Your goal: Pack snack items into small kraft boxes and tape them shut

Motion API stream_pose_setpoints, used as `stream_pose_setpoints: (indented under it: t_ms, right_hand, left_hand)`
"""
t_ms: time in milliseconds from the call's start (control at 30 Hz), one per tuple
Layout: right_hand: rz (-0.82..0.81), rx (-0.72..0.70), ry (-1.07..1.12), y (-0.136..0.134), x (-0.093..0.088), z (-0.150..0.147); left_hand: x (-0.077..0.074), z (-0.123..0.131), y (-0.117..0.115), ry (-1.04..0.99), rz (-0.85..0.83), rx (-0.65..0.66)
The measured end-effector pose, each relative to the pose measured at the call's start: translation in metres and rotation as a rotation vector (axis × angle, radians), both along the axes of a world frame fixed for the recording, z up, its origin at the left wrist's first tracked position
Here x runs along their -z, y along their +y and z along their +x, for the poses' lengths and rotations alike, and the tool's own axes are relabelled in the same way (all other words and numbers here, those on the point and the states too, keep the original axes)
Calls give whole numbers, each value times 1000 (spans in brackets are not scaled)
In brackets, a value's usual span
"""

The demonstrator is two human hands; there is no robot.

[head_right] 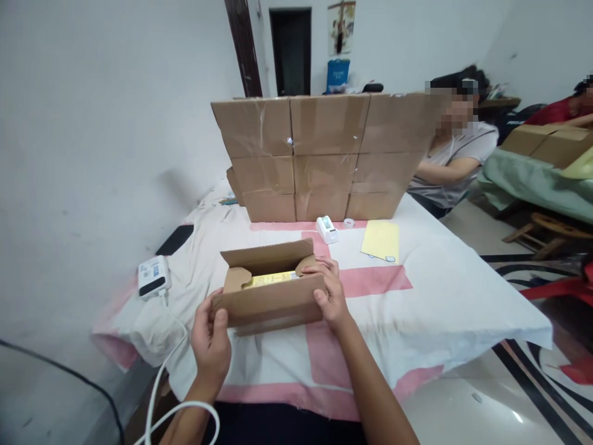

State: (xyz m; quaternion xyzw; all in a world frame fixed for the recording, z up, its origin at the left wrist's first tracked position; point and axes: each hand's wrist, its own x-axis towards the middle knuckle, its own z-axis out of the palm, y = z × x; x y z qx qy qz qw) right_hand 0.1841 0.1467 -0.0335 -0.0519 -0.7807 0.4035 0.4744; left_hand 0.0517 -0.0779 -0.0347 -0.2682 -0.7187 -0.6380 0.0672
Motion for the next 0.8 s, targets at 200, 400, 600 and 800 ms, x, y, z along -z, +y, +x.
stream_pose_setpoints:
  t_ms: [200, 400, 600, 800]
  right_hand:
    - [-363, -121, -50, -13, -10, -2]
    - [-281, -8, 60, -1, -15, -13]
    - [-146, 90, 162, -3, -12, -21]
    - [-81, 120, 155, -3, -12, -25]
  left_hand:
    - [-19, -24, 11, -266, -1, 176]
    - [-24, -48, 20, -208, -106, 280]
    - [-38, -59, 18, 62, -275, 312]
    - [-56, -27, 24, 595, -740, 256]
